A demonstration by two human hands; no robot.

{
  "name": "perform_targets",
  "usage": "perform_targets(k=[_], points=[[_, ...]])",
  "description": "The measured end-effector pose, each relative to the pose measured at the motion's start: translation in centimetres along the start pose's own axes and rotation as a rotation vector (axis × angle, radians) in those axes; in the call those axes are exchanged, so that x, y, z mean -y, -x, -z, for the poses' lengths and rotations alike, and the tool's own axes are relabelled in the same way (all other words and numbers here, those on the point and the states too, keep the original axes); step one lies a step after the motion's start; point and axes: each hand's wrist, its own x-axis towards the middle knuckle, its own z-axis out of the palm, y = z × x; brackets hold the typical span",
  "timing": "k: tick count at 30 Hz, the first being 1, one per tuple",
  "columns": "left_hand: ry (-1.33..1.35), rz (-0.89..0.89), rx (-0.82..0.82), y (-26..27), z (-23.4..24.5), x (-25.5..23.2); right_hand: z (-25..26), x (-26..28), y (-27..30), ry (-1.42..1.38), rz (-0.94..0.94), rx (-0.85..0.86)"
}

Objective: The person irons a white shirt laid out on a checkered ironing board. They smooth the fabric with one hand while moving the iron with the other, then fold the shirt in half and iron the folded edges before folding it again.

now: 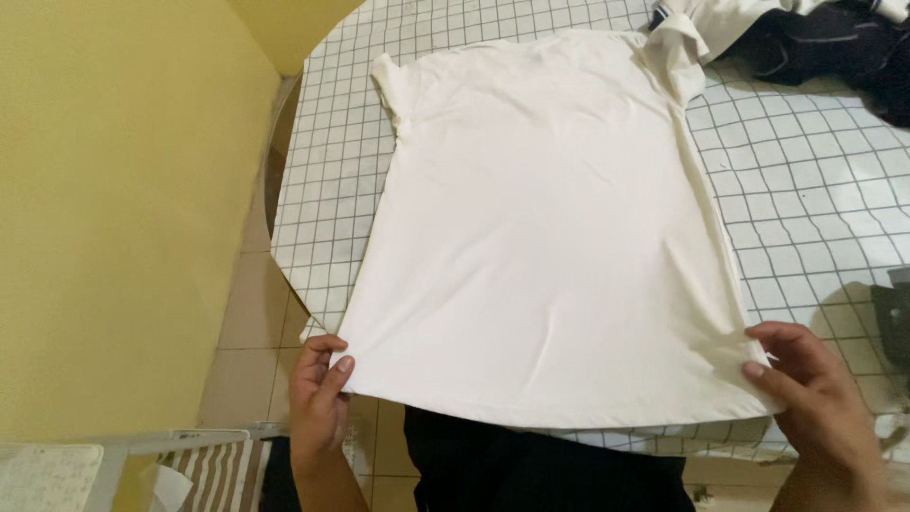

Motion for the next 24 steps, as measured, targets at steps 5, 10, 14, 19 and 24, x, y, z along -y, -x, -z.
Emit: perform_targets(k=[5, 10, 14, 19, 24], points=[[0.035, -0.040, -0.018, -0.3, 1.7, 0.0, 2.9, -1.9, 0.2, 0.172, -0.075, 0.168], [-0.124, 0.007, 0.022, 1.0, 6.1, 0.3, 6.9, -3.4, 0.4, 0.583, -0.216, 0.385], [-0.397, 0.204, 0.201, 1.9, 10.0, 2.0, 7.1, -3.6, 2.1, 0.632, -0.358, 0.192], [-0.881, 0.412, 0.254, 1.1, 9.0, 3.1, 3.2, -1.8, 3.3, 0.776, -0.368, 0.124], [-1.349, 0.458, 0.272, -3.3, 0.7, -2.7, -0.1, 0.7, 4.1, 0.936, -0.401, 0.014]])
